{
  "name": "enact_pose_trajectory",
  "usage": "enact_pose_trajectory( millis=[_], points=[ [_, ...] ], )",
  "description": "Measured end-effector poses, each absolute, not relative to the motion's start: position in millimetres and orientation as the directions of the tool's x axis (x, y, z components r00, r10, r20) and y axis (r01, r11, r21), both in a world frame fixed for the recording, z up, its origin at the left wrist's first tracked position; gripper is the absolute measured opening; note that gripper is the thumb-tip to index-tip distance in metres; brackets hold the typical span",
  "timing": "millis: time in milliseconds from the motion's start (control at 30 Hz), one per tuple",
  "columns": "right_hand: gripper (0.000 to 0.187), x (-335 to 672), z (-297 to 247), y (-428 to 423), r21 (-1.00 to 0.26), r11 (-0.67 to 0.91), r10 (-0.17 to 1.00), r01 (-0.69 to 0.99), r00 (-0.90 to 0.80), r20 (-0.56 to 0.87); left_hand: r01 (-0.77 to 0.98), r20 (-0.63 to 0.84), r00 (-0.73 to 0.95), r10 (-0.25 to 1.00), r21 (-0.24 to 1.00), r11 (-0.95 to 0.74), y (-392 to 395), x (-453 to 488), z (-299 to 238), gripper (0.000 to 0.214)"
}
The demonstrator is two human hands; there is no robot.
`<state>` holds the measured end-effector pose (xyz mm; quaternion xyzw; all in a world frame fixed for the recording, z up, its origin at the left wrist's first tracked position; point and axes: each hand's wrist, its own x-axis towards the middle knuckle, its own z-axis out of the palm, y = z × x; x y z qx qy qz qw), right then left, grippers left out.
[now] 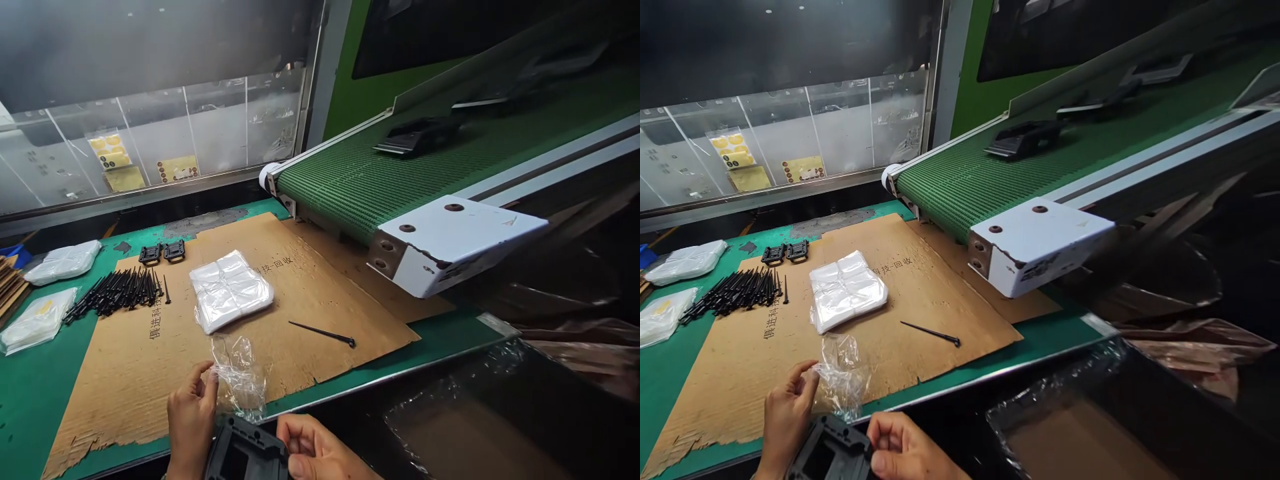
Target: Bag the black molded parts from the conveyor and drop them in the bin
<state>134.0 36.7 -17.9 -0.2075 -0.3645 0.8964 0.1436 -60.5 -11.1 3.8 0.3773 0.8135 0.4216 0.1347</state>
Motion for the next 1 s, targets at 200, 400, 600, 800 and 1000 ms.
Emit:
enact_pose_trajectory(
  millis=[200, 400, 600, 800, 1000],
  points=[
    [0.047, 120, -19, 42, -0.778, -0.589, 0.746, -0.217, -0.515, -0.422, 0.585, 0.133, -0.449, 0.883, 0.791, 0.179, -27, -57, -14, 0.035],
    [0.036, 111, -22, 38, -0.978, -0.185, 0.821, 0.099, -0.531, -0.210, 0.916, 0.501, -0.347, 0.793, 0.362, 0.172, -23, -56, -15, 0.026],
    [0.023, 107, -23, 46, -0.992, 0.059, 0.764, 0.107, -0.644, -0.024, 0.975, 0.603, -0.009, 0.798, 0.183, -0.127, -5, -42, 4, 0.017],
    [0.047, 94, -26, 47, -0.941, -0.285, 0.833, -0.180, -0.533, -0.150, 0.947, 0.626, 0.231, 0.745, 0.032, -0.320, -10, -23, 16, 0.016],
    [0.060, 79, -11, 45, -0.880, -0.383, 0.860, -0.282, -0.457, -0.228, 0.919, 0.636, 0.190, 0.748, 0.154, -0.364, -13, 18, 5, 0.031]
  ],
)
